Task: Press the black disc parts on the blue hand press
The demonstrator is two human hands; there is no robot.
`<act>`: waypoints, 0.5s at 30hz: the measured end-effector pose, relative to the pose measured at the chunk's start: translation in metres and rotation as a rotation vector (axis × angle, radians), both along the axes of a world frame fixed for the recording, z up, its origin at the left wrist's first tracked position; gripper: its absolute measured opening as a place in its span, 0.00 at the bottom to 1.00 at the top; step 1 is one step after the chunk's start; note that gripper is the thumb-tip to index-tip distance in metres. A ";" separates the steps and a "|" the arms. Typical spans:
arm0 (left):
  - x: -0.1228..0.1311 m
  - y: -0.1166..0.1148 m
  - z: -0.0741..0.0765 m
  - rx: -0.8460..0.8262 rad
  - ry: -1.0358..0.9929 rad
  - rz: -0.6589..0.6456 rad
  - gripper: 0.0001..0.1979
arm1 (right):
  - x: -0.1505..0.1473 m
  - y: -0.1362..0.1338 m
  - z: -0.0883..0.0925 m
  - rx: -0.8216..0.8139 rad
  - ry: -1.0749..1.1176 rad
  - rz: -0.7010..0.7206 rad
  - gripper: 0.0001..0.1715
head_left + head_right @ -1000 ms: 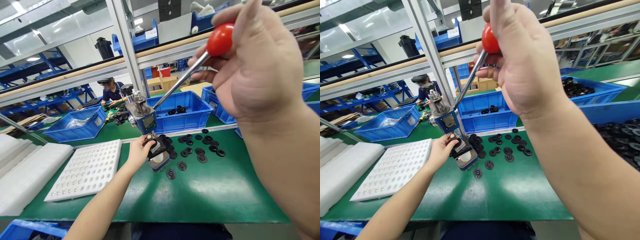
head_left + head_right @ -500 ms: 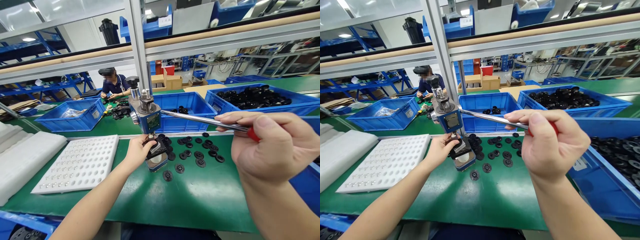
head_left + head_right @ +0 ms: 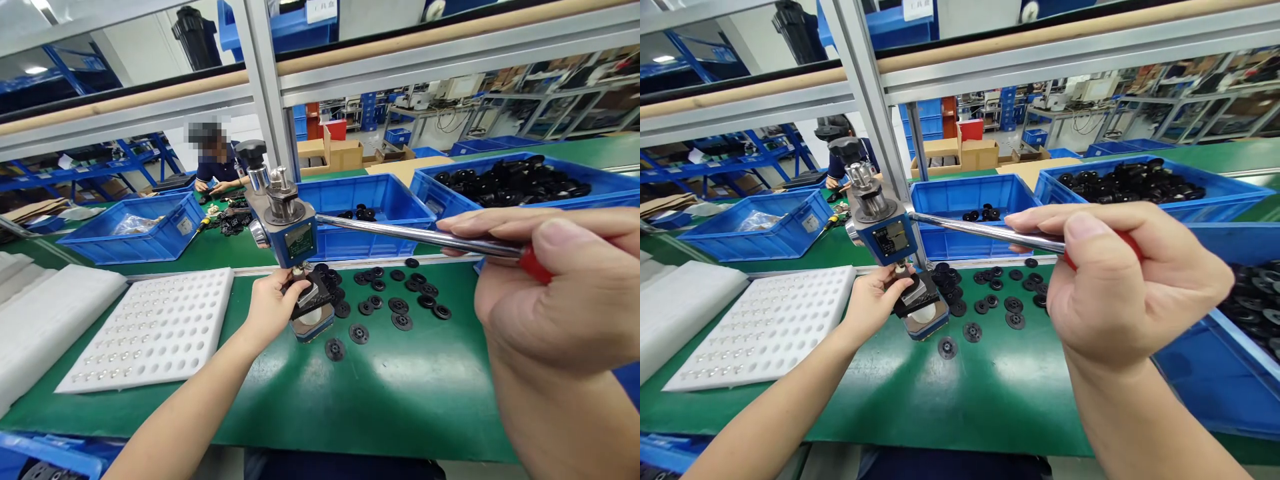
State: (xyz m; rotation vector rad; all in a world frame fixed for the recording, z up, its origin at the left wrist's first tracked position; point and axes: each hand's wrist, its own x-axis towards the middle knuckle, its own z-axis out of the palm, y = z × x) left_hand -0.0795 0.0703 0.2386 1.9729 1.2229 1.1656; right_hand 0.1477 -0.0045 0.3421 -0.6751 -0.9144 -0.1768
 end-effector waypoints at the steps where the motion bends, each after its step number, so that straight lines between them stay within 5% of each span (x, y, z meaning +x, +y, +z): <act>1: 0.000 -0.001 0.000 -0.005 0.002 0.005 0.09 | 0.000 0.000 -0.004 0.007 0.002 0.003 0.14; 9: 0.001 -0.001 -0.003 -0.010 -0.026 -0.016 0.09 | 0.013 0.004 -0.067 0.145 -0.115 -0.043 0.09; 15: 0.000 -0.002 -0.004 -0.005 0.033 0.028 0.09 | 0.010 -0.001 -0.066 0.083 -0.136 -0.083 0.13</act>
